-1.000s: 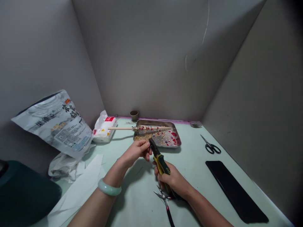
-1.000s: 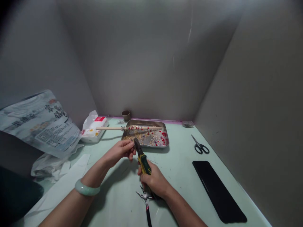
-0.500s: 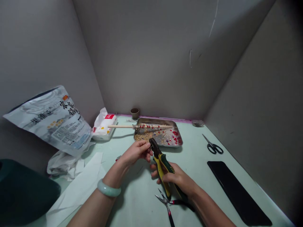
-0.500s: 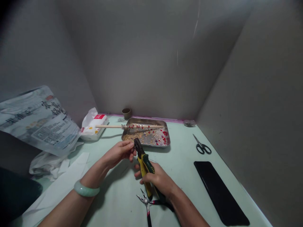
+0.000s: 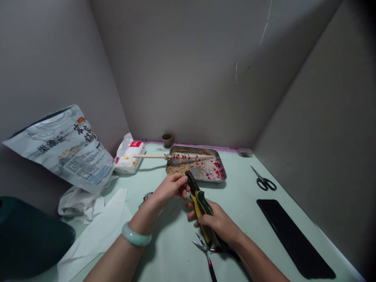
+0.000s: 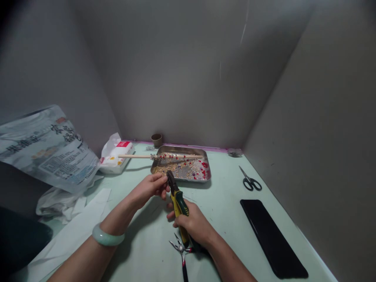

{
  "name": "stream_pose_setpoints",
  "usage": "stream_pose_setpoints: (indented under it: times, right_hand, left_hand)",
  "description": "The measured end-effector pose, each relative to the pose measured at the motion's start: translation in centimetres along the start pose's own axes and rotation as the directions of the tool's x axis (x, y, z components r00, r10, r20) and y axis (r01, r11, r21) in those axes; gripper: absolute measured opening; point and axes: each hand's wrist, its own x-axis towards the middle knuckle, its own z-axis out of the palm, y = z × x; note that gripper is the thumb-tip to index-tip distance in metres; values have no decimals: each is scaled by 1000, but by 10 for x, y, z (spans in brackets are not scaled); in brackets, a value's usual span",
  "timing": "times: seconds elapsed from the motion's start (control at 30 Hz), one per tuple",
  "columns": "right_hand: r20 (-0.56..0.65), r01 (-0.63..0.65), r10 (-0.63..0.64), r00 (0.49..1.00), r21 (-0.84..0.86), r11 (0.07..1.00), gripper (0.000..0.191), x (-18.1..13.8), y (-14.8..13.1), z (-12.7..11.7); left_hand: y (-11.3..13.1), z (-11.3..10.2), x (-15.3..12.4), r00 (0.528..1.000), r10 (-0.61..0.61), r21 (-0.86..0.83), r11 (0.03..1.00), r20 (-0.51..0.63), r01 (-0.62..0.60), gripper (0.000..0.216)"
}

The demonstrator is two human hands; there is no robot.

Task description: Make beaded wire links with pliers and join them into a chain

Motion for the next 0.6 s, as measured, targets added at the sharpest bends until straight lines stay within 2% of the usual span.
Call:
stream_pose_setpoints:
  times: [0.3, 0.43, 0.53, 0.6]
  right_hand:
    - [-37, -22, 19, 999, -80, 997, 29, 0, 3, 3]
    - [-51, -70, 68, 996, -28, 997, 22, 1, 10, 7]
    - [-72, -48, 46, 996, -28, 998, 20, 5, 16, 11]
    - [-76, -40, 38, 996, -22, 999, 21, 6, 17, 13]
  left_hand:
    - [-1, 1, 3, 1000, 15, 47, 999, -4, -14, 28]
    - [-5, -5, 5, 999, 39, 195, 980, -31, -32, 28]
    - [-8, -8, 6, 996, 63, 324, 945, -56, -42, 29]
    - [-8, -7, 5, 996, 52, 331, 943, -79, -23, 29]
